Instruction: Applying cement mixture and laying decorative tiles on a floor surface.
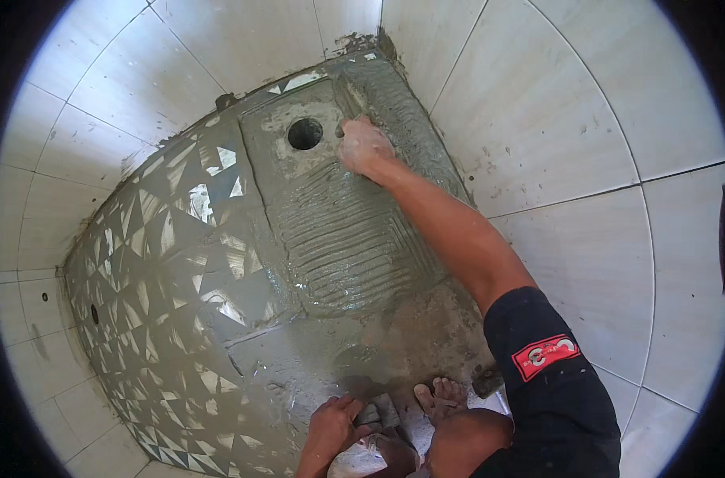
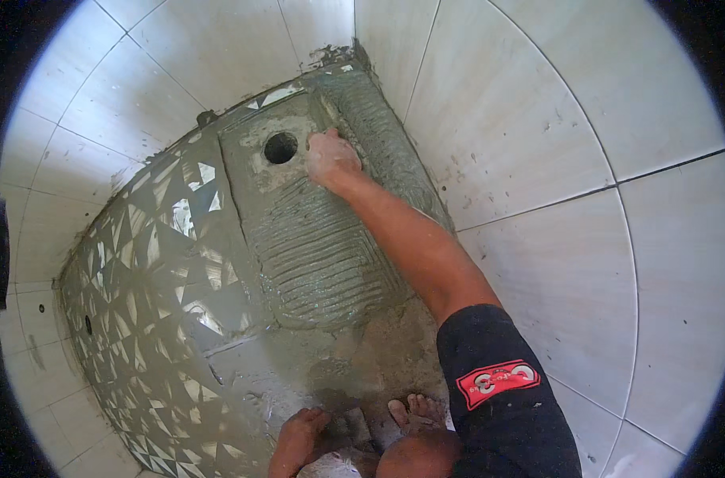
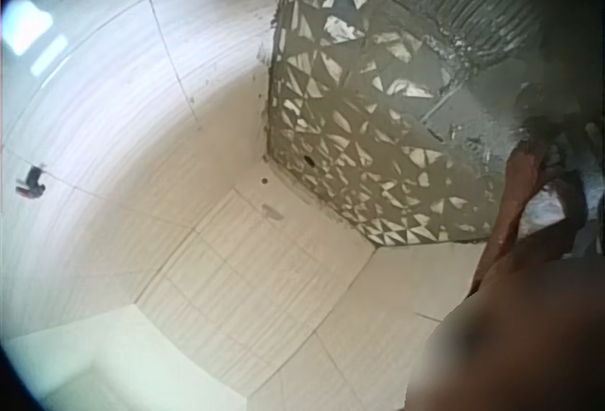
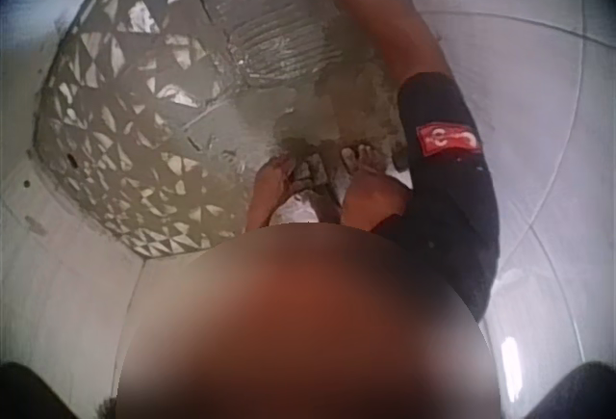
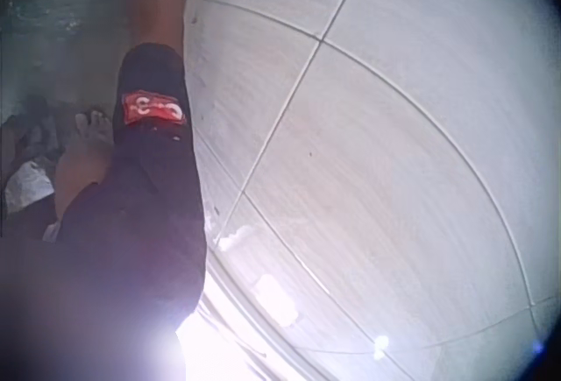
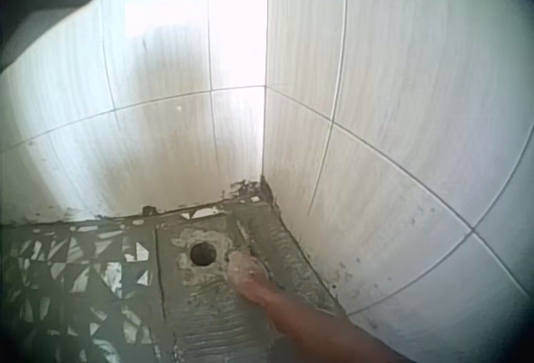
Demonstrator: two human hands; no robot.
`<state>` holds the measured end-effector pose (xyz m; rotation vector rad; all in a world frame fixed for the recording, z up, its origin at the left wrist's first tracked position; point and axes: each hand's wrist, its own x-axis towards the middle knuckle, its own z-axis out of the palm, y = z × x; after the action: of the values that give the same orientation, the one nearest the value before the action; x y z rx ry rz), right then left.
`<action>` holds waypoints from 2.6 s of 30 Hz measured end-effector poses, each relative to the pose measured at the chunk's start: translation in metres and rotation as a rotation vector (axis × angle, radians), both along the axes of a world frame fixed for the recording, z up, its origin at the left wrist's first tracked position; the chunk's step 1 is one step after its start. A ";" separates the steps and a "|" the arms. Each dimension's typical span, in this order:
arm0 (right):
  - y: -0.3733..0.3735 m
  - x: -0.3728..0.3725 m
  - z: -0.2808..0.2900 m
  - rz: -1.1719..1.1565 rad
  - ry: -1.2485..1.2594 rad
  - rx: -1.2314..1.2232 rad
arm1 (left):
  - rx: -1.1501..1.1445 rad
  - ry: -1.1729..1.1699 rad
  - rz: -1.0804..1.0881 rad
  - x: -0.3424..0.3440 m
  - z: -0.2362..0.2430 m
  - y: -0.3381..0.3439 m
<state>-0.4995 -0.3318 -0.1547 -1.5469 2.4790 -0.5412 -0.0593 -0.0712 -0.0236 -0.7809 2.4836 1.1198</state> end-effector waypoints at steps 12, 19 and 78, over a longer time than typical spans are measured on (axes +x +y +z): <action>0.035 -0.001 0.039 -0.085 -0.118 0.065 | 0.068 -0.052 0.026 0.012 -0.002 -0.001; 0.049 -0.021 0.027 -0.077 -0.028 0.021 | 0.056 -0.084 0.005 0.006 0.003 -0.006; 0.126 0.136 0.024 0.287 0.219 0.200 | 0.040 -0.075 -0.068 0.005 0.020 0.040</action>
<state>-0.3631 -0.2059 -0.1308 -1.9172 2.3075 -0.0803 -0.0542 -0.0313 -0.0032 -0.7088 2.4002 1.0931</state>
